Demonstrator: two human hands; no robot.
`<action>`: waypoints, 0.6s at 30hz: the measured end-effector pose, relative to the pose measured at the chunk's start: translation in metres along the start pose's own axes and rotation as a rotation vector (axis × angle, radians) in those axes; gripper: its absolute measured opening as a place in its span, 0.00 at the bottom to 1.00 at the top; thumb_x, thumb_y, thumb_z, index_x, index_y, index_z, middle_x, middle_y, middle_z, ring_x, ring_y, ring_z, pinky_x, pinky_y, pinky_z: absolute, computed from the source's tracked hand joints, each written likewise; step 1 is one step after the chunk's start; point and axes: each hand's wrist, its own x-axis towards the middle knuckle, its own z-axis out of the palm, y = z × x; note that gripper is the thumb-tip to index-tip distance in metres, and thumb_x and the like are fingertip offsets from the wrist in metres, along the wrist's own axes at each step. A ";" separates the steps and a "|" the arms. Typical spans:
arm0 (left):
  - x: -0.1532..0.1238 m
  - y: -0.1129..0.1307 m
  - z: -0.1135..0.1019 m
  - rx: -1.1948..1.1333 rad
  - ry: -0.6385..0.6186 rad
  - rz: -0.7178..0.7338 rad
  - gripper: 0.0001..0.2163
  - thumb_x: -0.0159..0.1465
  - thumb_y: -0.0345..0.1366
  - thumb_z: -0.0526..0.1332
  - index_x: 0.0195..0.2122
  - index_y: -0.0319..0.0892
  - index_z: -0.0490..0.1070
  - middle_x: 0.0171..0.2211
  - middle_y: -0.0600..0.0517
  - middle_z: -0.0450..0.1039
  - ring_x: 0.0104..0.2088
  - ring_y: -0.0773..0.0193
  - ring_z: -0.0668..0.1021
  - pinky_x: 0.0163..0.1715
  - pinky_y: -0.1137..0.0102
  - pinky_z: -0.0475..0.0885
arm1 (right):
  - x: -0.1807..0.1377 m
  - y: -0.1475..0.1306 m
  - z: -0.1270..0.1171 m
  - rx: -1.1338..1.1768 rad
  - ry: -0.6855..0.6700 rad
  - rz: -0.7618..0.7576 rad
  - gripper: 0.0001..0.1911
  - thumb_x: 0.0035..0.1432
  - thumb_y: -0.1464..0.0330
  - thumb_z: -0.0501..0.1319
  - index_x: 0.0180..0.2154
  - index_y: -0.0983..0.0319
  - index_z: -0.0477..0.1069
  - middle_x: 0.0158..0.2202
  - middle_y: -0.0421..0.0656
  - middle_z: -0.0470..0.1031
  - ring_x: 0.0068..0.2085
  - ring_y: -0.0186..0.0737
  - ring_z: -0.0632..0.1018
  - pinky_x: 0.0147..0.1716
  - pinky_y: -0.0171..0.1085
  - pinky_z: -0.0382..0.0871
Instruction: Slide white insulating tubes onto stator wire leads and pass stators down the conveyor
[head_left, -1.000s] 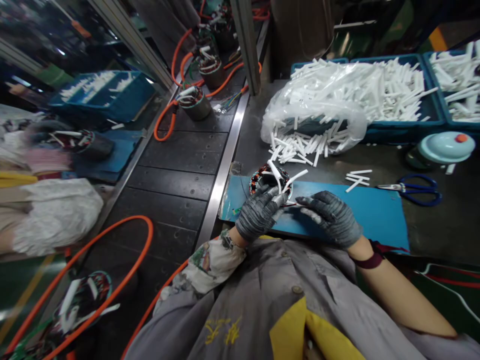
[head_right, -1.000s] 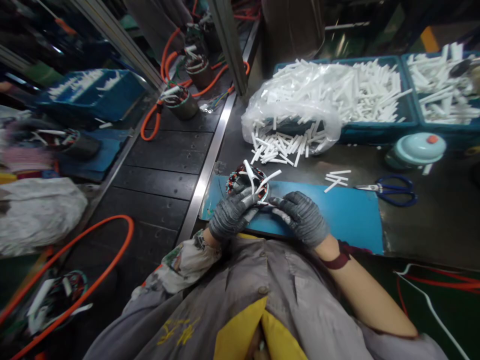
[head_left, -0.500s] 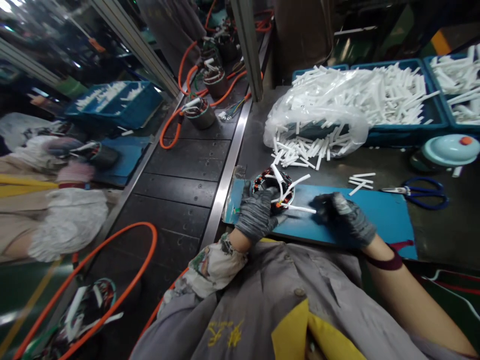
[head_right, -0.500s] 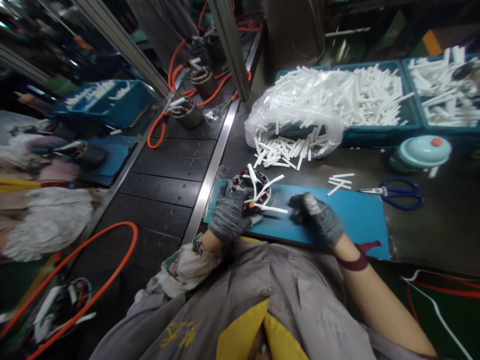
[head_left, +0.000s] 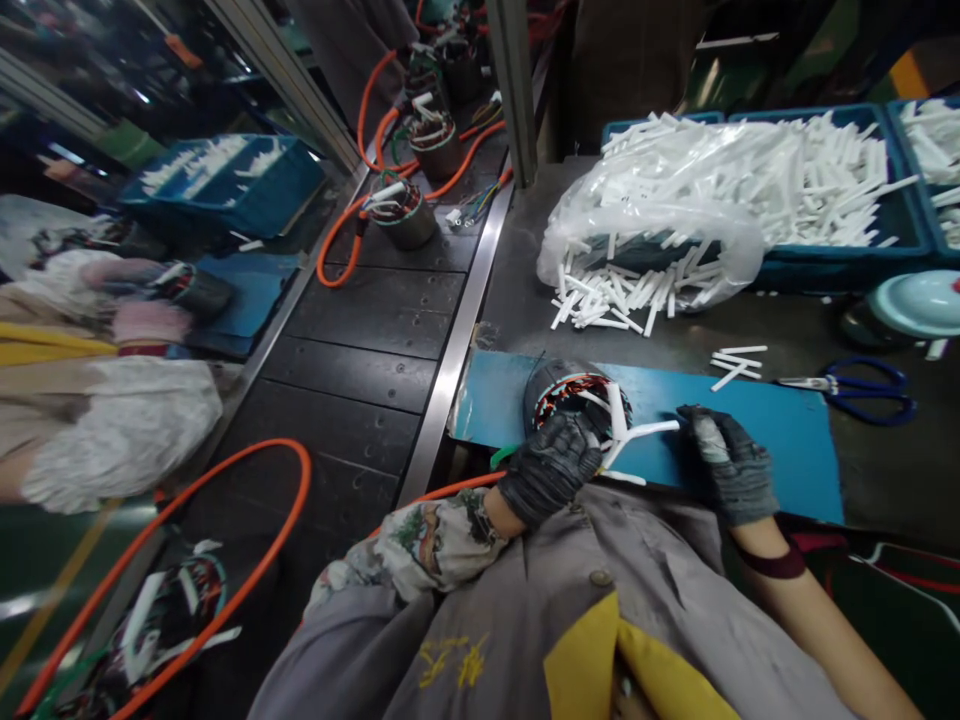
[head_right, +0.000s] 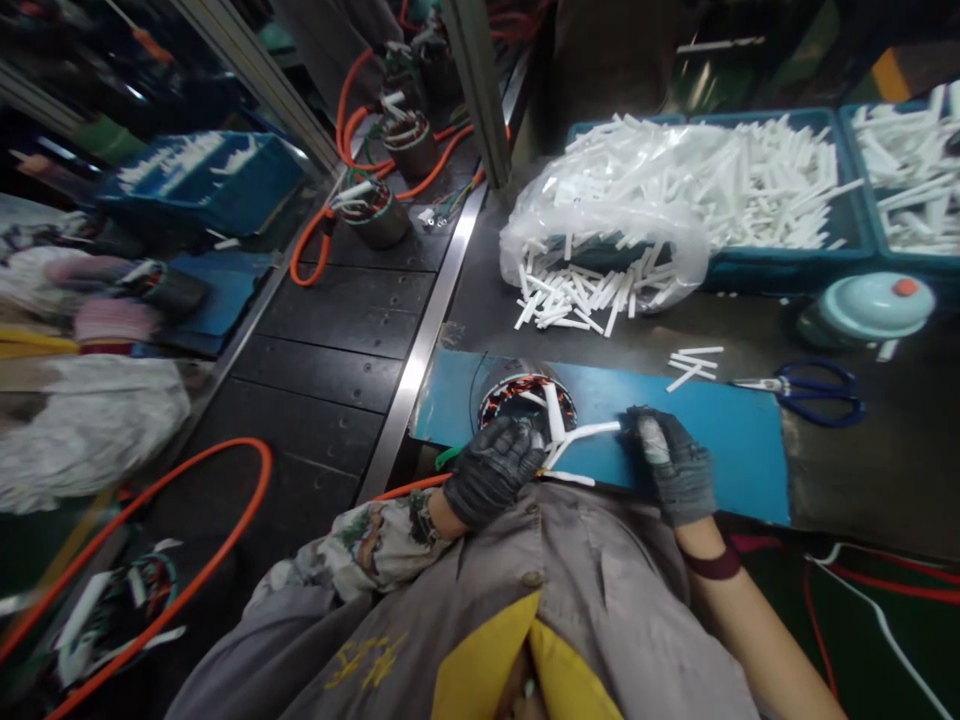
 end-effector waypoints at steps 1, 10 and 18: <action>0.001 -0.002 -0.001 -0.024 -0.007 -0.009 0.14 0.65 0.26 0.56 0.50 0.39 0.74 0.49 0.43 0.79 0.52 0.57 0.79 0.61 0.59 0.69 | -0.002 0.001 0.000 -0.006 0.014 0.031 0.21 0.68 0.56 0.49 0.46 0.58 0.77 0.43 0.50 0.82 0.44 0.51 0.82 0.45 0.48 0.76; 0.006 -0.078 -0.041 -0.221 -0.114 -0.161 0.24 0.59 0.42 0.67 0.56 0.41 0.72 0.57 0.41 0.74 0.57 0.48 0.75 0.61 0.53 0.69 | -0.007 0.009 0.015 -0.035 0.047 -0.163 0.21 0.68 0.56 0.51 0.44 0.59 0.79 0.41 0.50 0.83 0.42 0.51 0.83 0.44 0.49 0.78; -0.056 -0.167 -0.088 -0.478 -0.172 -0.544 0.25 0.57 0.47 0.67 0.55 0.46 0.72 0.49 0.49 0.80 0.47 0.54 0.81 0.50 0.61 0.76 | -0.012 0.014 0.025 0.018 0.099 -0.212 0.18 0.67 0.57 0.54 0.43 0.59 0.79 0.39 0.50 0.83 0.39 0.52 0.83 0.40 0.50 0.79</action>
